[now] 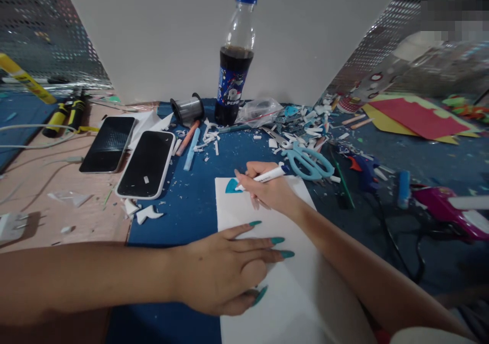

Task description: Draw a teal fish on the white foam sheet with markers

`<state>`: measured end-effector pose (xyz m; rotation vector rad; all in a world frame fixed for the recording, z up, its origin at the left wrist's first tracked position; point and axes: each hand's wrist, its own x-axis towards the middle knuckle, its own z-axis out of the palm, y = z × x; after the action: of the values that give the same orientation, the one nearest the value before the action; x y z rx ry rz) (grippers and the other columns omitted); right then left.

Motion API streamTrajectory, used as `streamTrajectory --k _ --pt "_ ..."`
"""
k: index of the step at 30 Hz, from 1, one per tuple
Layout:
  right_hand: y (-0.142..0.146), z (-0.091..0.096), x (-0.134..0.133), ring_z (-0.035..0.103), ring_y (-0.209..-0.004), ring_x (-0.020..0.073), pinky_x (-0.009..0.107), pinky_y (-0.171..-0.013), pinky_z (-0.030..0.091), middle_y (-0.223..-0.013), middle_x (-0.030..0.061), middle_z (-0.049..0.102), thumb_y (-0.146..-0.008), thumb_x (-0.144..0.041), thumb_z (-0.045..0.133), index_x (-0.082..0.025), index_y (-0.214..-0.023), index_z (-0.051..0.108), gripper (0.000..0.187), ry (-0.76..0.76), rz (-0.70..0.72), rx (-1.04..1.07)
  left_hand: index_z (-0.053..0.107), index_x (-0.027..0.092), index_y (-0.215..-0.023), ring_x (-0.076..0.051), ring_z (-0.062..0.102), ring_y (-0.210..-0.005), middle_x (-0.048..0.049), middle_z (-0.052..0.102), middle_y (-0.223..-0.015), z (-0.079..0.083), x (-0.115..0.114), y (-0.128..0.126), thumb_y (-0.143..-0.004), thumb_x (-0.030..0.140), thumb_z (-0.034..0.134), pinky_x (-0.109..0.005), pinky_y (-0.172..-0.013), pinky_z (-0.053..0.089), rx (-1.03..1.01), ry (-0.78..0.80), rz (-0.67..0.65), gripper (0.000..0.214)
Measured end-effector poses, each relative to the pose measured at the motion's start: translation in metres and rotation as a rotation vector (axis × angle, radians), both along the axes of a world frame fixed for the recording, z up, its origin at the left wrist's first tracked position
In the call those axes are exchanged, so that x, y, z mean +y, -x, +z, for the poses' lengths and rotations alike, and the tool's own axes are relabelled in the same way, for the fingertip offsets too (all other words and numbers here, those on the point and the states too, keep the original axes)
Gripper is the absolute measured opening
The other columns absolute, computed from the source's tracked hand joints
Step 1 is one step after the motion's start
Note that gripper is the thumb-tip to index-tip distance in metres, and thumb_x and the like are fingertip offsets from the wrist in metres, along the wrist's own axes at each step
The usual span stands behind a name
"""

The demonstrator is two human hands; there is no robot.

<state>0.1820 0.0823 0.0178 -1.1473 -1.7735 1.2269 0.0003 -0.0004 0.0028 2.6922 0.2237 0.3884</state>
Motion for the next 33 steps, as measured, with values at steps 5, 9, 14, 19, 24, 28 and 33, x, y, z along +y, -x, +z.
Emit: streamTrajectory --k 5,9,14,19,24,28,33 --pt "0.0006 0.0016 0.0005 0.043 -0.034 0.0074 0.023 -0.040 0.031 -0.039 -0.0075 0.042 -0.092 -0.048 0.066 -0.023 -0.057 0.034 0.054 0.013 -0.045 0.026 0.054 0.009 -0.125 -0.024 0.041 -0.149 -0.0114 0.050 -0.155 0.0009 -0.0001 0.0002 -0.105 0.034 0.040 -0.043 -0.128 0.020 0.028 0.023 -0.004 0.035" --pt "0.0021 0.0016 0.0013 0.040 -0.032 0.0069 0.023 -0.039 0.031 -0.038 -0.0081 0.041 -0.092 -0.048 0.066 -0.024 -0.057 0.033 0.054 0.017 -0.062 0.023 0.055 0.010 -0.124 -0.024 0.040 -0.149 -0.0121 0.049 -0.155 -0.0004 -0.0003 0.0001 -0.105 0.034 0.039 -0.044 -0.128 0.019 0.014 0.038 -0.001 0.034" --pt "0.0026 0.0023 0.0013 0.034 -0.032 0.0062 0.023 -0.034 0.022 -0.038 -0.0081 0.037 -0.091 -0.046 0.067 -0.024 -0.055 0.031 0.055 0.024 -0.088 0.004 0.055 0.011 -0.124 -0.023 0.039 -0.150 -0.0113 0.049 -0.156 0.0002 0.0001 -0.0002 -0.105 0.035 0.038 -0.043 -0.129 0.018 0.028 0.043 -0.008 0.035" --pt "0.0019 0.0026 0.0048 0.042 -0.034 0.0072 0.022 -0.034 0.027 -0.041 -0.0070 0.042 -0.092 -0.050 0.066 -0.023 -0.057 0.038 0.053 -0.021 -0.098 0.054 0.056 0.010 -0.123 -0.024 0.040 -0.149 -0.0109 0.048 -0.156 0.0025 0.0006 -0.0001 -0.105 0.034 0.039 -0.044 -0.129 0.019 0.044 0.045 -0.006 0.034" --pt "0.0020 -0.0015 0.0072 0.041 -0.033 0.0060 0.021 -0.034 0.026 -0.041 -0.0066 0.044 -0.093 -0.047 0.067 -0.022 -0.056 0.041 0.052 -0.011 -0.057 0.060 0.056 0.010 -0.122 -0.025 0.040 -0.150 -0.0117 0.050 -0.155 0.0013 0.0005 -0.0002 -0.105 0.034 0.039 -0.044 -0.128 0.021 0.036 0.040 -0.010 0.034" --pt "0.0018 -0.0033 0.0067 0.043 -0.034 0.0057 0.020 -0.035 0.027 -0.042 -0.0066 0.045 -0.094 -0.047 0.067 -0.021 -0.057 0.041 0.052 0.006 -0.048 0.060 0.055 0.009 -0.122 -0.025 0.041 -0.149 -0.0118 0.051 -0.154 -0.0002 0.0000 -0.0002 -0.106 0.033 0.037 -0.045 -0.128 0.022 0.006 0.037 -0.003 0.034" --pt "0.0025 -0.0008 0.0073 0.040 -0.034 0.0063 0.021 -0.035 0.026 -0.040 -0.0079 0.039 -0.094 -0.043 0.064 -0.023 -0.057 0.035 0.051 -0.003 -0.065 0.015 0.055 0.009 -0.121 -0.026 0.042 -0.148 -0.0125 0.052 -0.154 -0.0003 -0.0002 0.0006 -0.105 0.033 0.038 -0.046 -0.127 0.023 -0.013 0.043 -0.004 0.033"
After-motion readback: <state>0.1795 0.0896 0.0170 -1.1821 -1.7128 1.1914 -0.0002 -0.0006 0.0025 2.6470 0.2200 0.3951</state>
